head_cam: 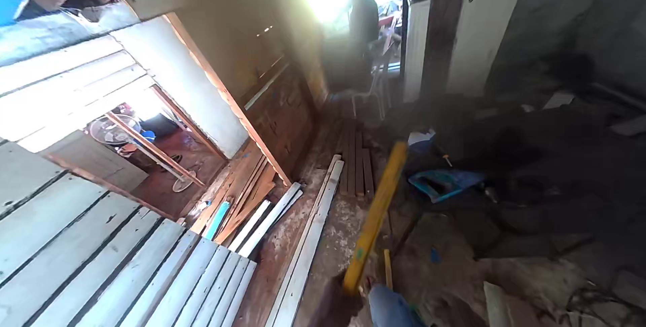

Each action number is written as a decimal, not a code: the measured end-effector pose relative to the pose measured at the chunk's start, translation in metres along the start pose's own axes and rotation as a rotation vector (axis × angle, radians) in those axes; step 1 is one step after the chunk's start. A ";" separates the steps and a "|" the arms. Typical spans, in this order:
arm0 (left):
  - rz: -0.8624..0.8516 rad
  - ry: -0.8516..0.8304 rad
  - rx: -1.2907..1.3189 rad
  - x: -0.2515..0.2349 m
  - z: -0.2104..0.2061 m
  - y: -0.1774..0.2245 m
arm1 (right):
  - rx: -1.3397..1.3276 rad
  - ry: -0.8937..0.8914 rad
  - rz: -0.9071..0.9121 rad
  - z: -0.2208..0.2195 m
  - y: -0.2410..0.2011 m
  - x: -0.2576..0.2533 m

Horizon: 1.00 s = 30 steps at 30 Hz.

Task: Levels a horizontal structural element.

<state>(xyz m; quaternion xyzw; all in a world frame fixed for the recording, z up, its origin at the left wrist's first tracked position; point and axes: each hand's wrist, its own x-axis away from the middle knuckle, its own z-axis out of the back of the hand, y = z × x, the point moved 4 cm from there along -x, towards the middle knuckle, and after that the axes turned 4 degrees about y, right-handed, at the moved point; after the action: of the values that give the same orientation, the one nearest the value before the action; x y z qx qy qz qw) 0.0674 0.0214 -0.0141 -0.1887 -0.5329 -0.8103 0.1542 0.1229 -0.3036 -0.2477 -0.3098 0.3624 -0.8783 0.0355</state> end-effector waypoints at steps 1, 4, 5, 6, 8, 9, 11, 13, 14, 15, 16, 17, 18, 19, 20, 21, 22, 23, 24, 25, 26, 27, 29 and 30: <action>-0.015 0.046 0.011 -0.017 0.019 0.007 | -0.015 -0.021 0.044 0.003 -0.029 -0.036; -0.046 0.162 -0.038 -0.073 0.084 0.033 | -0.093 -0.097 0.233 0.018 -0.151 -0.106; -0.054 0.195 -0.088 -0.094 0.108 0.042 | -0.128 -0.114 0.306 0.018 -0.183 -0.129; -0.065 0.228 -0.140 -0.116 0.133 0.050 | -0.121 -0.132 0.356 0.017 -0.210 -0.155; -0.063 0.272 -0.205 -0.161 0.184 0.067 | -0.083 -0.192 0.396 0.019 -0.255 -0.205; -0.044 0.277 -0.208 -0.181 0.207 0.077 | -0.097 -0.240 0.391 0.022 -0.275 -0.227; -0.022 0.267 -0.187 -0.219 0.250 0.095 | -0.132 -0.296 0.364 0.034 -0.309 -0.270; 0.020 0.253 -0.183 -0.258 0.284 0.109 | -0.159 -0.264 0.367 0.056 -0.346 -0.305; 0.064 0.239 -0.187 -0.278 0.296 0.115 | -0.183 -0.221 0.367 0.071 -0.362 -0.319; 0.120 0.212 -0.183 -0.297 0.301 0.119 | -0.198 -0.164 0.370 0.087 -0.375 -0.329; 0.180 0.181 -0.179 -0.314 0.303 0.123 | -0.183 -0.096 0.377 0.104 -0.386 -0.337; 0.236 0.149 -0.183 -0.330 0.302 0.128 | -0.140 -0.015 0.397 0.120 -0.397 -0.346; 0.270 0.113 -0.179 -0.345 0.301 0.130 | -0.095 0.070 0.431 0.135 -0.409 -0.355; 0.286 0.072 -0.166 -0.360 0.300 0.133 | -0.052 0.145 0.472 0.150 -0.421 -0.365; 0.287 0.025 -0.139 -0.376 0.300 0.134 | -0.011 0.216 0.524 0.163 -0.434 -0.375; 0.287 -0.036 -0.103 -0.391 0.298 0.137 | 0.040 0.286 0.581 0.173 -0.444 -0.385; 0.293 -0.106 -0.073 -0.405 0.296 0.139 | 0.113 0.345 0.639 0.180 -0.453 -0.394; 0.313 -0.182 -0.050 -0.417 0.294 0.143 | 0.186 0.387 0.694 0.184 -0.460 -0.401; 0.334 -0.253 -0.037 -0.427 0.296 0.147 | 0.244 0.429 0.748 0.186 -0.467 -0.410; 0.351 -0.302 -0.038 -0.438 0.300 0.153 | 0.288 0.482 0.804 0.187 -0.473 -0.420; 0.355 -0.333 -0.050 -0.450 0.308 0.159 | 0.320 0.542 0.848 0.190 -0.480 -0.433; 0.355 -0.355 -0.066 -0.462 0.320 0.166 | 0.349 0.621 0.884 0.193 -0.487 -0.448; 0.318 -0.383 -0.092 -0.486 0.345 0.174 | 0.432 0.772 0.936 0.200 -0.498 -0.480; 0.291 -0.400 -0.109 -0.497 0.360 0.176 | 0.464 0.841 0.960 0.204 -0.506 -0.496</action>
<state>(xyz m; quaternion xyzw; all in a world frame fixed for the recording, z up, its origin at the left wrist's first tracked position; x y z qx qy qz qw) 0.6360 0.3098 0.0236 -0.4280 -0.4756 -0.7537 0.1503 0.7210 0.0855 -0.0602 0.2692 0.2447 -0.8661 0.3429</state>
